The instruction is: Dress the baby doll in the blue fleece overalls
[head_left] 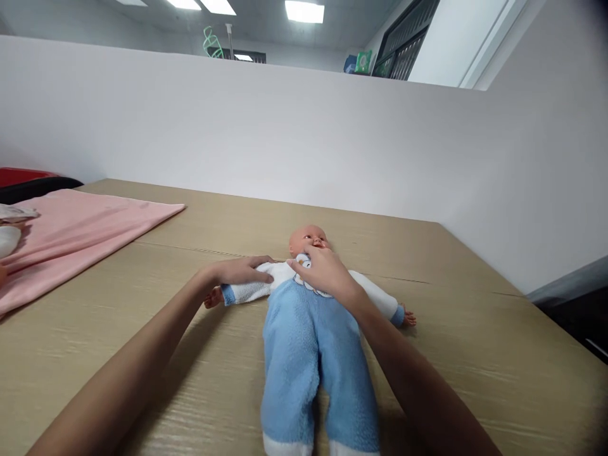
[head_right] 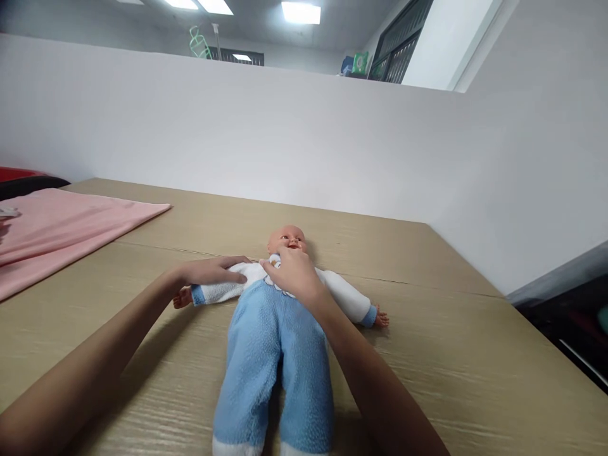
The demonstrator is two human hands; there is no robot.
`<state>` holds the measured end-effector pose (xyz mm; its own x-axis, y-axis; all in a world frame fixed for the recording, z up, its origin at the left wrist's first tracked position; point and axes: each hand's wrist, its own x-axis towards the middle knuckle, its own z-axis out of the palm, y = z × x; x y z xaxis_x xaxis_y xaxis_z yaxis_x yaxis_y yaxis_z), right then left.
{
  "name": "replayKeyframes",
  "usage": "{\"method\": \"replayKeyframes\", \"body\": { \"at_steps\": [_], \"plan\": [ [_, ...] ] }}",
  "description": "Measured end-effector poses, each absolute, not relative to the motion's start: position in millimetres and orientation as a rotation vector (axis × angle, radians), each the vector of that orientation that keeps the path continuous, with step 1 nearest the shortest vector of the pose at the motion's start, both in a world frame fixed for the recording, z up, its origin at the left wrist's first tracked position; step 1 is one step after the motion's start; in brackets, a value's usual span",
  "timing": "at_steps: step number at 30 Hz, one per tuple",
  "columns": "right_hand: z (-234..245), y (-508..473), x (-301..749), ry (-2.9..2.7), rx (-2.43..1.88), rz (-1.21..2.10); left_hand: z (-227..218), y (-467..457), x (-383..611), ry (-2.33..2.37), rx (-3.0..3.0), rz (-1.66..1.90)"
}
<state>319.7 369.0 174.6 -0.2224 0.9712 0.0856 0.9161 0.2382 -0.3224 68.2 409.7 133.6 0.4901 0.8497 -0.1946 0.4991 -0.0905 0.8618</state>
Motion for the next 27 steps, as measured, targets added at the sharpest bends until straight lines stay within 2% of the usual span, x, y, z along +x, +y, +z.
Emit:
{"method": "replayKeyframes", "body": {
  "at_steps": [4,8,10,13,20,23,27],
  "plan": [
    [184,368,351,-2.288,-1.702,0.476,133,409,65,1.192,1.744,0.476],
    [185,354,401,-2.249,-1.620,0.936,137,409,66,1.272,1.785,0.463],
    [179,341,424,-2.225,-1.543,1.034,138,410,66,1.303,1.805,0.453],
    [163,318,450,-2.192,-1.467,0.860,137,412,66,1.361,1.838,0.430],
    [103,270,500,-2.021,-1.534,-0.001,153,386,93,1.436,2.232,0.518],
    [88,260,531,-2.026,-1.568,0.003,170,361,138,1.203,2.423,0.691],
    [88,260,552,-2.047,-1.588,0.360,175,355,206,0.834,2.550,0.684]
  ]
}}
